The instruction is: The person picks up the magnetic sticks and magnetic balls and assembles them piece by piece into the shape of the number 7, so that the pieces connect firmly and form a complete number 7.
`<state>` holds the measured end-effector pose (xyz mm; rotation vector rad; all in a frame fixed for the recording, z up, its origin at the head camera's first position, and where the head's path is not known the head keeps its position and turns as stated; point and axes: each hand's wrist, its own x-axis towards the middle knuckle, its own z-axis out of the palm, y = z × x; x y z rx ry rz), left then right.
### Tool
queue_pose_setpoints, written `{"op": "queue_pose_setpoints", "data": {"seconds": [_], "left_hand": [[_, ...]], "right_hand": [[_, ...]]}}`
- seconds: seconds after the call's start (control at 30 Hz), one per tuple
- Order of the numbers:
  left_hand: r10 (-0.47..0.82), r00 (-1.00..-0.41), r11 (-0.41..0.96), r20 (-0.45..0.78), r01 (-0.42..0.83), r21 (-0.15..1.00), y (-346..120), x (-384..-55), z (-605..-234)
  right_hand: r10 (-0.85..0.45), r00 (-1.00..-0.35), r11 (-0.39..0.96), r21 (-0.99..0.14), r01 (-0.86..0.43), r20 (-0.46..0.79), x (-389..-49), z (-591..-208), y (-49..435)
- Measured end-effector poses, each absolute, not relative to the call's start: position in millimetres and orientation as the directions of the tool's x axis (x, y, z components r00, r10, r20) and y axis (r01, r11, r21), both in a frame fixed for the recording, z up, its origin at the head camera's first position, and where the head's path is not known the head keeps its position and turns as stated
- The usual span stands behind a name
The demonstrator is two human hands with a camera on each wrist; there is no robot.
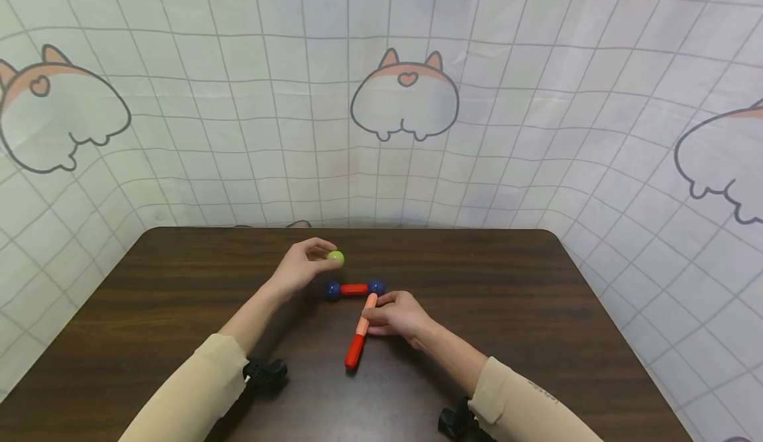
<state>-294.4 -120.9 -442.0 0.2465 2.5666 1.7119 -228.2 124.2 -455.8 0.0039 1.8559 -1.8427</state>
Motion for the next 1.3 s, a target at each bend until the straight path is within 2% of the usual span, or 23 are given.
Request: {"op": "queue_pose_setpoints", "data": {"seconds": [0.57,1.3], "left_hand": [[0.202,-0.974,0.365,0.101,0.171,0.915,-123,-271,-428],[0.273,-0.958,0.379,0.091,0.193,0.905,-130,-242,-428]], "right_hand": [[-0.350,-0.872,0.058,-0.938,0.343,-0.341,-229,-456,123],[-0.343,-0.873,0.066,-0.936,0.345,-0.346,-230,-458,123]]}}
